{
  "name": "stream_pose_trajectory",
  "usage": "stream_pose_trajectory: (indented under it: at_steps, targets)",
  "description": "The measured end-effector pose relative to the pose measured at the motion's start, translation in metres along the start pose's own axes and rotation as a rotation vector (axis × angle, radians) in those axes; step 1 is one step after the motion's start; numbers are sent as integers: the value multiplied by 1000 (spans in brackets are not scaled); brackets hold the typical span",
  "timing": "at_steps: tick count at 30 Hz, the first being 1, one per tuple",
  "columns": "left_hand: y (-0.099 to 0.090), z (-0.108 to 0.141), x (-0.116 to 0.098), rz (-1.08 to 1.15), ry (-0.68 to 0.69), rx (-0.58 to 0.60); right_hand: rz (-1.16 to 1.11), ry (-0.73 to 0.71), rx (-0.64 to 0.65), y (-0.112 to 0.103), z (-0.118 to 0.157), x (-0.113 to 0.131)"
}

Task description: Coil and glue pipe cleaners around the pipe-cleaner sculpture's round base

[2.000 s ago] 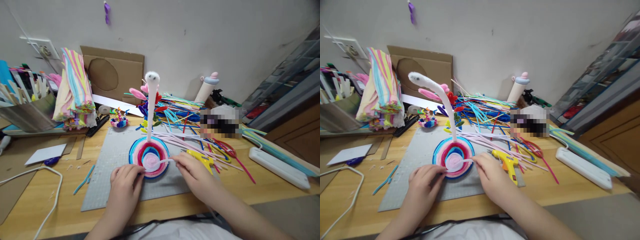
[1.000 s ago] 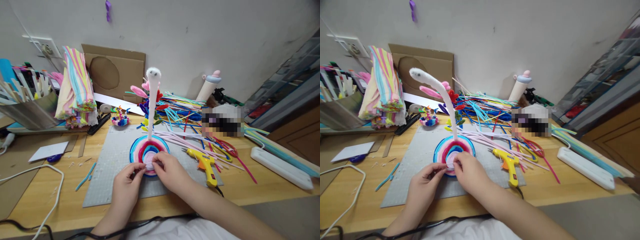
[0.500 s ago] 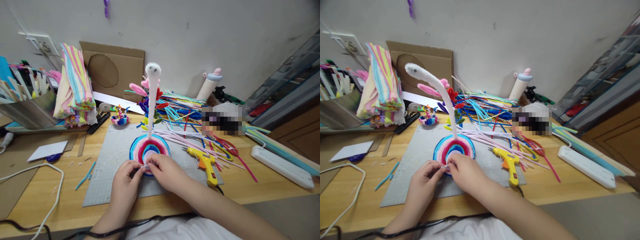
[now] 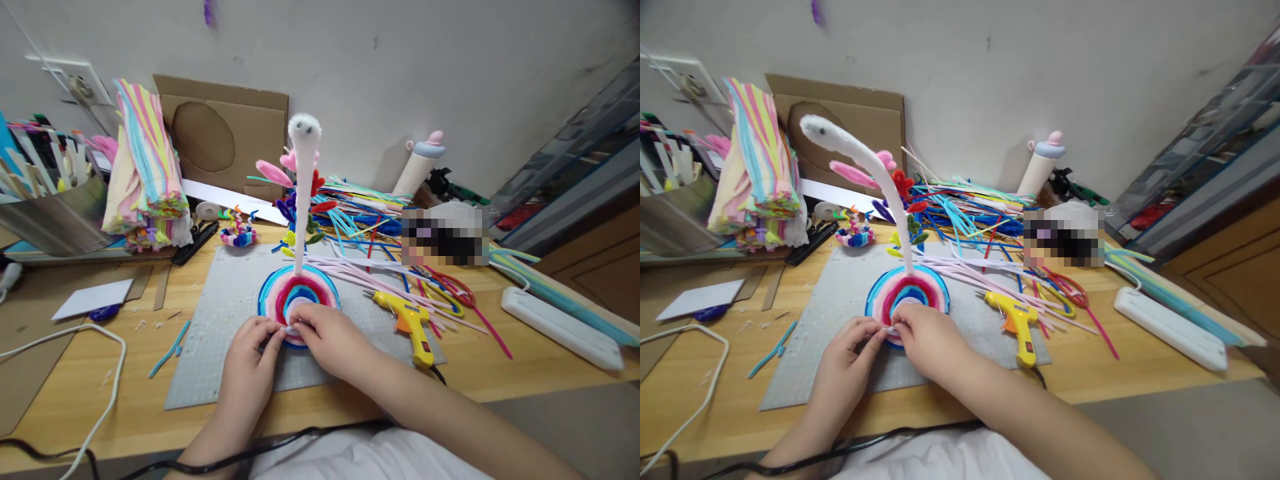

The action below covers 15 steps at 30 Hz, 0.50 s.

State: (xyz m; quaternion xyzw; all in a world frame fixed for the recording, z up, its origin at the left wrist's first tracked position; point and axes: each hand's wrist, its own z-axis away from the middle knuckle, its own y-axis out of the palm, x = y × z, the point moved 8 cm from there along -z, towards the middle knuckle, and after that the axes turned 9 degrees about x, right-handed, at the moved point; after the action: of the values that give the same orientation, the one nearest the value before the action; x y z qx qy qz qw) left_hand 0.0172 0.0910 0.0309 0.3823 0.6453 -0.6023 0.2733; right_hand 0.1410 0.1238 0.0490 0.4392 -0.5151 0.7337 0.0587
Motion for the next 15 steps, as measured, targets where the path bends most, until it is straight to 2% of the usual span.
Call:
stream_pose_trajectory:
  at_steps: [5, 9, 15]
  targets:
    - [-1, -2, 0, 3, -28, 12, 38, -9, 10, 2, 1, 2]
    - [-2, -3, 1, -4, -61, 1, 85, 49, -21, 3, 7, 3]
    - [-1, -4, 5, 51, -87, 11, 397, 100, -65, 7, 12, 21]
